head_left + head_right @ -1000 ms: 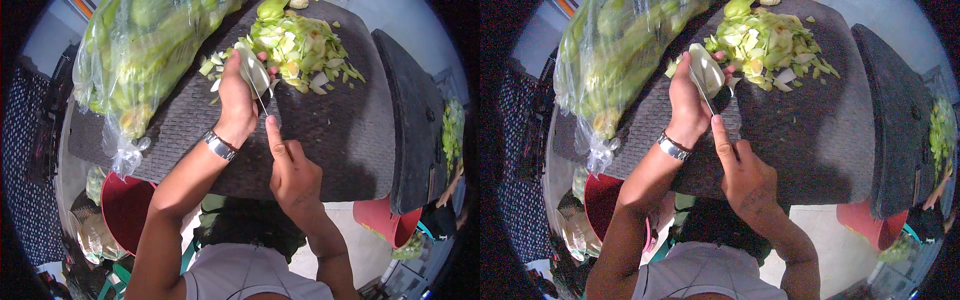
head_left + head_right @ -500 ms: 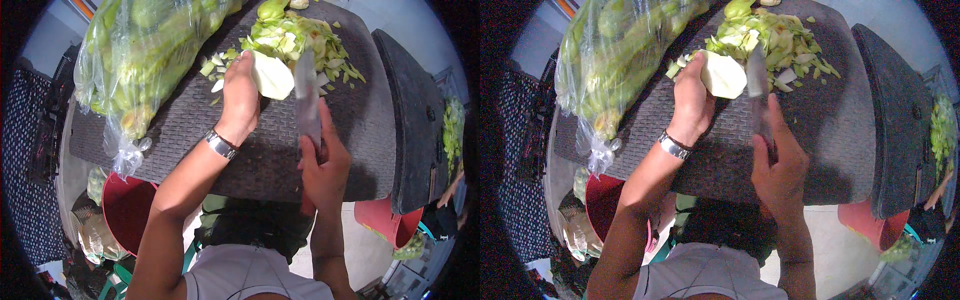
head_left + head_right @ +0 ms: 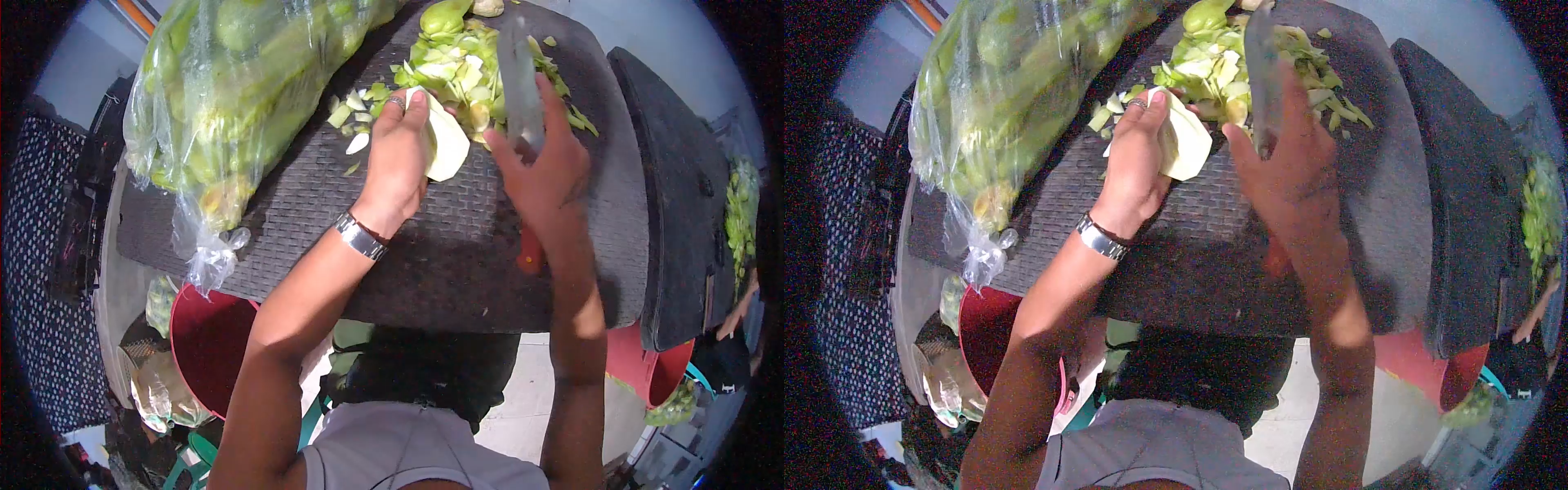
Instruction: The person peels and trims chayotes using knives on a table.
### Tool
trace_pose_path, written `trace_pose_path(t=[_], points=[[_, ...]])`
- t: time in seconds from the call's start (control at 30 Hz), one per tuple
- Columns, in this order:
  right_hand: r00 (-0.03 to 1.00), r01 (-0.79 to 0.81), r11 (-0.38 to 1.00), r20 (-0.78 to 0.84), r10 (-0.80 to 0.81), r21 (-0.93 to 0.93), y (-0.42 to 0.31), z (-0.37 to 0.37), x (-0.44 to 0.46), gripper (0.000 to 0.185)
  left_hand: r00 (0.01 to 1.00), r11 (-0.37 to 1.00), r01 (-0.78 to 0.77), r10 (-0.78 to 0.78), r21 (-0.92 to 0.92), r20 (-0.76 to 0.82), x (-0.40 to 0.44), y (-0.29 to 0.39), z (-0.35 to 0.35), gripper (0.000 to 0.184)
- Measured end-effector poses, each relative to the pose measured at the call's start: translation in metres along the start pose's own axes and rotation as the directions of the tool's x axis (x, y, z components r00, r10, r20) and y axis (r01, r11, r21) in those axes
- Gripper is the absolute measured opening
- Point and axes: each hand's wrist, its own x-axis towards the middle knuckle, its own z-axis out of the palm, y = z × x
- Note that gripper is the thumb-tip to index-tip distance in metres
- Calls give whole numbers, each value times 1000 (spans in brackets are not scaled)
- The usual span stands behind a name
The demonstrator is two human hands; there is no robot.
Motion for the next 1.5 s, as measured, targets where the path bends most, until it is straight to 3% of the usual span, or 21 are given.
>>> trace_pose_path(t=[0.03,0.13,0.23,0.3,0.37,0.43,0.53,0.6,0.67,0.77,0.83,0.87,0.93,1.0,1.13,1.27,1.5], points=[[1000,-13,1000,-28,13,-7,-1,-3,3,90,1000,1000,-2,2,12,2,0,2,1,27],[980,190,978,-44,-195,-87,8,15,-3,83,999,999,5,-3,-37,44,-2,0,5,27],[993,96,988,-50,-103,-118,13,29,-5,77,999,998,27,-25,-60,46,-4,-4,9,27],[984,70,989,-152,-90,-131,14,19,2,76,995,995,97,-97,-5,15,-6,-1,10,33],[971,15,993,-235,-42,-116,20,10,7,66,967,941,247,-223,-229,127,0,1,-1,41],[988,-105,992,-125,95,-72,35,-2,7,59,928,846,366,-300,-388,222,1,7,-4,54],[966,-258,938,54,252,232,29,-13,-4,54,909,723,414,-307,-553,281,1,4,-7,57],[922,-387,779,204,329,493,9,-27,-20,52,908,744,418,-321,-521,269,-4,7,0,59],[848,-526,505,377,373,684,-12,-40,-36,51,890,749,445,-305,-492,340,-4,6,-2,61],[787,-614,417,480,388,670,-25,-51,-59,54,818,722,499,-211,-479,534,5,-4,-23,63],[829,-553,670,407,384,496,-33,-50,-75,55,776,685,519,-128,-511,617,6,-2,-25,63],[849,-509,770,373,375,384,-35,-49,-84,56,854,718,446,-164,-534,493,3,-1,-21,63],[953,-161,978,277,121,128,-28,-44,-102,50,953,787,297,-208,-540,220,-5,8,-1,62],[944,-83,997,321,79,-3,-39,-41,-116,47,967,785,240,-139,-571,215,-5,9,-2,59],[892,-217,976,400,210,-27,-59,-38,-127,47,984,829,141,-56,-542,171,-5,10,-7,57],[950,-72,992,295,100,-106,-54,-29,-135,42,981,849,84,22,-522,193,-4,11,-8,56],[943,-81,991,314,110,-105,-56,-29,-134,44,980,855,58,49,-515,192,-5,12,-7,56]])
